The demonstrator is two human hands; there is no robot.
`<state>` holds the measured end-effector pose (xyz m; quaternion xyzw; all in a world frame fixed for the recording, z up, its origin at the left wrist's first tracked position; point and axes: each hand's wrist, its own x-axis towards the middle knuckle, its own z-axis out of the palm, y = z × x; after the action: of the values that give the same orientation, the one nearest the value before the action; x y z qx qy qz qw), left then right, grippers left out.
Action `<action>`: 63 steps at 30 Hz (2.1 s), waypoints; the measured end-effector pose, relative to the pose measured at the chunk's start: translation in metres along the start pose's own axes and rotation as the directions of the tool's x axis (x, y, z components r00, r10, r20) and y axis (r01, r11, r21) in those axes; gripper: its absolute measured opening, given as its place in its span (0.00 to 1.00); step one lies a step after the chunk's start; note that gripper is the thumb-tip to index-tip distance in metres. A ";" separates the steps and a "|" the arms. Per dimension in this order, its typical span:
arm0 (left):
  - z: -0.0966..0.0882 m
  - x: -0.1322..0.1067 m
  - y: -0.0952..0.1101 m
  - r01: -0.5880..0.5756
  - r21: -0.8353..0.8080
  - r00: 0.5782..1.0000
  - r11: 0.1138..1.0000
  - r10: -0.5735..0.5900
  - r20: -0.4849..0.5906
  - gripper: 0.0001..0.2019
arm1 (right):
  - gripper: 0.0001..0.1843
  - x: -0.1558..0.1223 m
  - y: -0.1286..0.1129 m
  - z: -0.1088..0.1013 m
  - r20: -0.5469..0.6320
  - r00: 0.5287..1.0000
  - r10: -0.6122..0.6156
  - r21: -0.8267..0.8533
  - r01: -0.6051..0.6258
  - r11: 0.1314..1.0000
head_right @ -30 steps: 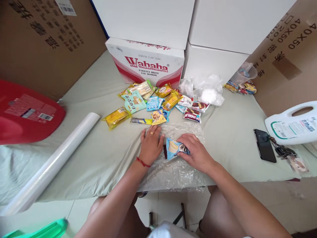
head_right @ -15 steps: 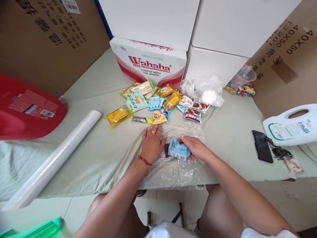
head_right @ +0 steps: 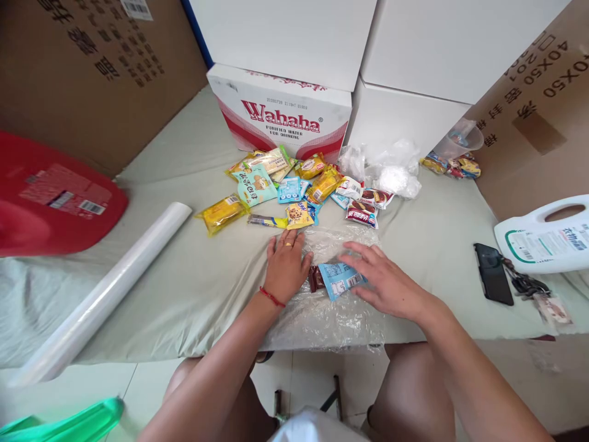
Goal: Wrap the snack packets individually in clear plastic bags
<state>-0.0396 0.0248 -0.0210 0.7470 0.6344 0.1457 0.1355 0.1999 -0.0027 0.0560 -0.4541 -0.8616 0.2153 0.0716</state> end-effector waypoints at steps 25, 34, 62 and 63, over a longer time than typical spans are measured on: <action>-0.013 -0.010 -0.005 -0.327 -0.310 0.883 0.893 0.172 -0.436 0.15 | 0.11 -0.070 -0.045 0.047 -0.299 0.947 -0.113 -0.054 0.102 0.993; -0.002 -0.014 -0.008 -0.611 -0.354 0.791 0.708 0.551 -0.264 0.09 | 0.12 -0.086 -0.036 0.102 -0.250 0.958 -0.141 -0.037 0.136 0.990; -0.064 -0.009 -0.062 0.070 -0.788 0.908 0.611 0.289 0.304 0.37 | 0.11 0.049 -0.016 0.039 -0.130 0.885 0.448 0.007 -0.451 0.893; -0.061 -0.006 -0.066 0.118 -0.774 0.933 0.622 0.197 0.300 0.30 | 0.11 0.049 -0.015 0.037 -0.104 0.891 0.442 0.030 -0.442 0.897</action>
<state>-0.1240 0.0301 0.0096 0.6408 0.4550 0.2717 0.5554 0.1485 0.0181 0.0258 -0.6488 -0.7300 0.2036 0.0685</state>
